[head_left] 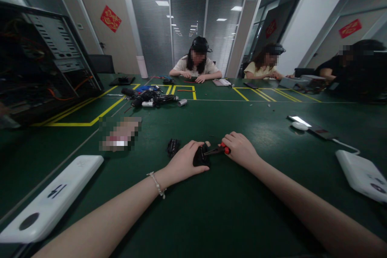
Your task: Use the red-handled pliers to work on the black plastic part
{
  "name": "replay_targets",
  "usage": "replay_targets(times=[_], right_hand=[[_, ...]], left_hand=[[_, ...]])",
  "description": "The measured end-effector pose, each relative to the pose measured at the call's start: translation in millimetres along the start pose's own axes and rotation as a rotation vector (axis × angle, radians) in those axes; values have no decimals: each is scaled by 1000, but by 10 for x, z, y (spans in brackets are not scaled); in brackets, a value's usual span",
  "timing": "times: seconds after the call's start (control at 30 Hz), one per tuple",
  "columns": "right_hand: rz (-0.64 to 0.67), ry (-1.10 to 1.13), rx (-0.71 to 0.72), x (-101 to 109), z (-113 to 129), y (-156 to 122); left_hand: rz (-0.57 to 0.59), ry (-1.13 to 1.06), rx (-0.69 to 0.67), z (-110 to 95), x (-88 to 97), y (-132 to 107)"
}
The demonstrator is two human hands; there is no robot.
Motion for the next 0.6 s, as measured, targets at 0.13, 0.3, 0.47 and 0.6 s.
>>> replay_targets(times=[0.13, 0.3, 0.47, 0.6], right_hand=[[9, -3, 16, -6, -8, -1], [2, -8, 14, -25, 3, 8], [-5, -4, 2, -22, 13, 1], [0, -6, -4, -22, -12, -6]], left_hand=[[4, 6, 2, 1, -5, 4], [-7, 6, -8, -4, -3, 5], [2, 3, 12, -15, 10, -1], [10, 5, 23, -11, 12, 0]])
Point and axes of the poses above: each hand's wrist, its own y-axis towards the middle knuckle, its own x-axis out of the back of the hand, z = x × y, the point moved 8 cm from there along y, towards the middle knuckle, and after that the axes turned 2 degrees about x, right-handed, at the moved point
